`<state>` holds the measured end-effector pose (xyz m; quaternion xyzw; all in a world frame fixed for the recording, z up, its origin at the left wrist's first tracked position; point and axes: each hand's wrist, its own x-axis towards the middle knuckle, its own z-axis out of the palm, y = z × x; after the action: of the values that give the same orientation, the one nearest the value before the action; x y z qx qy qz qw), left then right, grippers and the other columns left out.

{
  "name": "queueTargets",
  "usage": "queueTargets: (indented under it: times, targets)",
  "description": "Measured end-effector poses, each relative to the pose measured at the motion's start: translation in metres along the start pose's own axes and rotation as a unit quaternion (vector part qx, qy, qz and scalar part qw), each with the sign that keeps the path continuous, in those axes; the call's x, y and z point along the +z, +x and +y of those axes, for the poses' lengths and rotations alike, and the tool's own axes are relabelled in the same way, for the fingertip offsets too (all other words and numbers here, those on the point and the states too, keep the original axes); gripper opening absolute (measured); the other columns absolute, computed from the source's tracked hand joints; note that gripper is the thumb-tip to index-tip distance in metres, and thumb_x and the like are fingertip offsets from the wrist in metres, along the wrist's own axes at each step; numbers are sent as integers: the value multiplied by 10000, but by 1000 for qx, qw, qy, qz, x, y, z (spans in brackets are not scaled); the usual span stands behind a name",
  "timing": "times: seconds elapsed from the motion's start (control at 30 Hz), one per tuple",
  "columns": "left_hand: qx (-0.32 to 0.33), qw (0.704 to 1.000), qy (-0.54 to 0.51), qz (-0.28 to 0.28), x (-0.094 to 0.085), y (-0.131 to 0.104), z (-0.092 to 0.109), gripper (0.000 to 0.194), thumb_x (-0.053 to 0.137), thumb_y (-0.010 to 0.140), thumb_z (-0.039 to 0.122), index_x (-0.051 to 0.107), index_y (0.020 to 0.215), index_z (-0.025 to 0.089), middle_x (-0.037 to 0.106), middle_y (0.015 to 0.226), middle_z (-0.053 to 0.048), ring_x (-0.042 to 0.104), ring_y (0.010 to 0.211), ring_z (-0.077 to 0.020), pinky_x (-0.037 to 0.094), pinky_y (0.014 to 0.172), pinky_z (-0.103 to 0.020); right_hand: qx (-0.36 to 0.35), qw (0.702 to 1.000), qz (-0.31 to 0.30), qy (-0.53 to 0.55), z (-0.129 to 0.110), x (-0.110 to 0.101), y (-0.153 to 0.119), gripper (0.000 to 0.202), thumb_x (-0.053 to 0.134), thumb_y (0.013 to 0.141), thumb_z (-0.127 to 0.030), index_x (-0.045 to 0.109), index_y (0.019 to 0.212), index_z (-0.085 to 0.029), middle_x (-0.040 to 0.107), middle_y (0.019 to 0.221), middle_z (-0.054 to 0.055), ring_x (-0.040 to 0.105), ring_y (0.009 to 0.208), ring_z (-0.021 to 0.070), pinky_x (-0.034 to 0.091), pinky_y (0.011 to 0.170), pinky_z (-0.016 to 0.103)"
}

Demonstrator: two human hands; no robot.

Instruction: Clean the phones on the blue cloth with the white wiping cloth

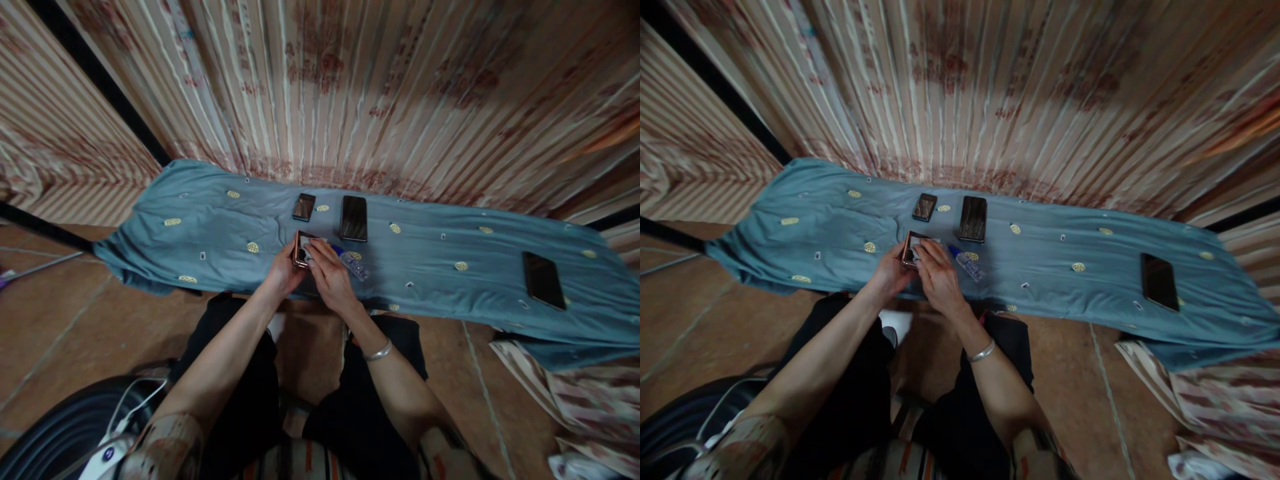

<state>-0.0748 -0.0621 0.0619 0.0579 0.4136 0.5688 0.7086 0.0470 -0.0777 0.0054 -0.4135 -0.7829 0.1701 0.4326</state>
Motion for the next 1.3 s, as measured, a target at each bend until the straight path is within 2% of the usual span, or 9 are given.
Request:
queueTargets:
  times: [0.1, 0.23, 0.43, 0.6, 0.73, 0.87, 0.97, 1.13, 1.3]
  targets:
    - [13, 1000, -5, 7, -1, 2, 0, 403, 369, 998, 128, 637, 697, 133, 653, 583, -15, 574, 492, -96, 435, 490, -188, -27, 999, -13, 11, -4, -1, -3, 429, 405, 1057, -341, 610, 1400, -187, 597, 1461, 120, 495, 1418, 223, 403, 1217, 461]
    - [4, 1000, -7, -2, -4, 7, -2, 334, 424, 967, 157, 638, 711, 134, 631, 565, -13, 564, 491, -108, 479, 525, -204, -42, 998, 4, 38, -4, -3, -3, 413, 431, 1052, -342, 633, 1378, -187, 630, 1424, 124, 533, 1383, 226, 429, 1196, 454]
    - [-11, 1000, 22, 3, 0, 3, -3, 397, 364, 997, 192, 645, 721, 140, 663, 627, -40, 604, 557, -145, 539, 625, -268, 28, 990, 37, 130, -3, -8, 0, 375, 442, 1051, -370, 691, 1305, -251, 699, 1335, 73, 622, 1290, 204, 474, 1149, 420]
    - [-12, 1000, 29, 0, 4, -1, -2, 442, 337, 1007, 180, 631, 680, 144, 618, 564, -23, 547, 478, -123, 462, 489, -222, 37, 979, 16, 202, -3, -15, 2, 373, 468, 1042, -409, 715, 1268, -244, 710, 1319, 79, 633, 1279, 206, 484, 1133, 405]
    - [4, 999, 16, 34, 2, 3, -5, 456, 332, 1011, 160, 595, 639, 152, 557, 502, 8, 500, 414, -81, 368, 414, -172, 14, 992, -31, 121, -2, -15, 0, 352, 471, 1042, -363, 709, 1275, -250, 670, 1383, 85, 582, 1340, 219, 438, 1173, 455]
    - [1, 999, 19, 32, -3, 9, -8, 344, 461, 970, 184, 583, 649, 163, 535, 487, 34, 464, 378, -72, 293, 362, -174, -11, 998, -49, 29, -1, -12, -1, 399, 497, 1030, -343, 633, 1377, -200, 615, 1447, 124, 526, 1394, 239, 393, 1210, 482]
    - [8, 1000, 12, 18, -6, 12, -9, 271, 545, 929, 207, 587, 665, 167, 554, 508, 40, 485, 397, -72, 309, 371, -171, -3, 998, -57, -9, -1, -12, -2, 441, 518, 1024, -365, 588, 1423, -192, 588, 1473, 136, 509, 1409, 251, 380, 1219, 495]
    - [12, 1000, 1, 8, -6, 11, -12, 280, 494, 959, 211, 595, 700, 173, 583, 537, 38, 513, 433, -75, 365, 404, -171, 3, 997, -71, -25, -2, -12, -2, 458, 483, 1036, -374, 561, 1446, -185, 581, 1479, 139, 506, 1411, 242, 411, 1203, 470]
    - [-12, 999, 5, 43, 0, 4, -12, 296, 513, 974, 247, 566, 689, 188, 562, 523, 53, 478, 407, -67, 339, 380, -170, 0, 997, -63, -51, -6, -8, -5, 472, 412, 1054, -339, 560, 1440, -111, 579, 1470, 176, 507, 1410, 256, 416, 1204, 447]
